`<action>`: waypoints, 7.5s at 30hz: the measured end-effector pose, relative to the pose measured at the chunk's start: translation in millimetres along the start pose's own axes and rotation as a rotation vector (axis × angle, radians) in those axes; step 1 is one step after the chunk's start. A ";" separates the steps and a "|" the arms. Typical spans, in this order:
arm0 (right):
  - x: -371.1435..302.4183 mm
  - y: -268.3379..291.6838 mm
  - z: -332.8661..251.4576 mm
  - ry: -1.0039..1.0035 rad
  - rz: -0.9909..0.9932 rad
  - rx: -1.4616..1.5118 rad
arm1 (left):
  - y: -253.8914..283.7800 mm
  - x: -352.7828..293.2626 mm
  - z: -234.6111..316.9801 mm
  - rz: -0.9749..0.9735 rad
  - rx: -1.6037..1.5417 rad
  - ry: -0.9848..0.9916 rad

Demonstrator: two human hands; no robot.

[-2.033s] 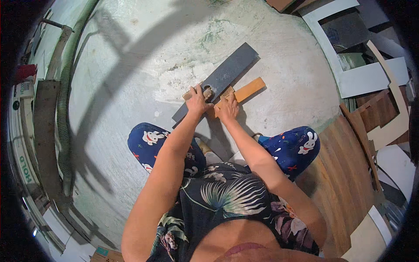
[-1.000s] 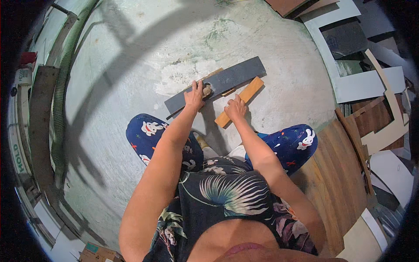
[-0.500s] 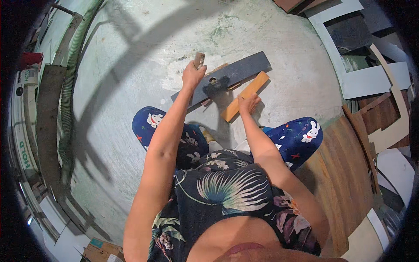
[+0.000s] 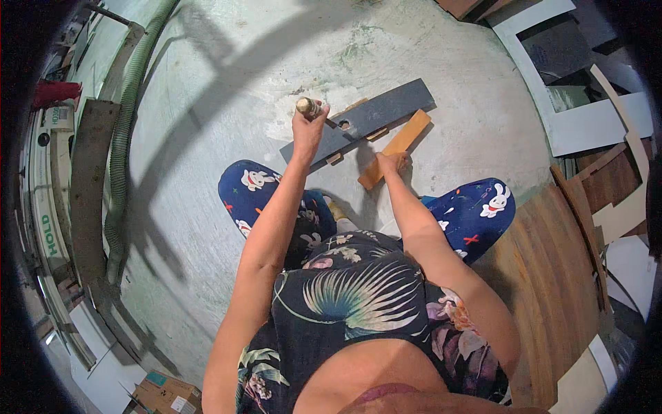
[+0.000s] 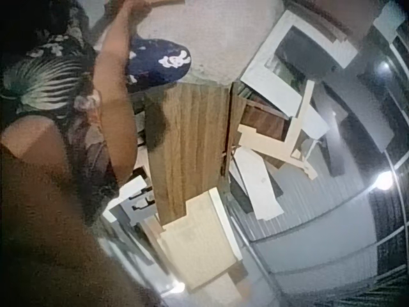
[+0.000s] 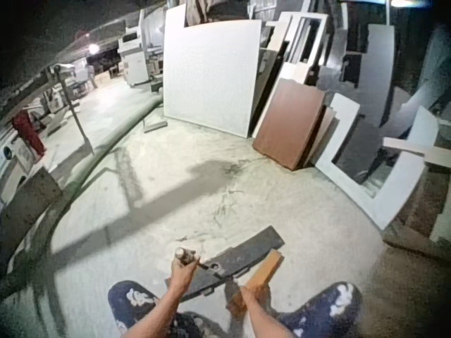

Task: Marking and aligning wooden pieces for assembly in a manufacturing environment.

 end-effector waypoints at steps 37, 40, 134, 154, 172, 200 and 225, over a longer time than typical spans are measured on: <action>-135.9 214.6 -198.4 0.728 -0.446 0.605 | -40.1 18.8 -26.1 -0.206 0.150 -0.145; -146.5 217.9 -194.9 0.797 -0.408 0.548 | -46.1 15.0 -19.1 -0.221 0.208 -0.121; -190.9 192.5 -207.8 1.074 -0.216 0.175 | -60.2 23.0 -23.1 -0.313 0.289 -0.140; -265.7 230.3 -273.4 1.210 -0.191 0.393 | -101.5 1.9 -15.1 -0.277 0.273 -0.211; -314.8 384.9 -241.6 1.163 -0.263 0.910 | -142.8 -55.2 22.8 -0.342 0.424 -0.366; -241.8 203.5 -252.1 0.753 -0.724 0.875 | -103.4 -35.2 27.5 -0.123 0.467 -0.369; -187.9 180.7 -185.1 0.700 -0.643 0.587 | -110.1 -42.9 30.7 0.065 0.649 -0.405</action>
Point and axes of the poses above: each hand's wrist, its own x-axis towards the middle knuckle, its own y-axis out of the back of the hand, z = x × y, the point moved 10 cm from there along x, towards the middle knuckle, and after that the axes turned 3 degrees about -z, right-handed, at the moved point
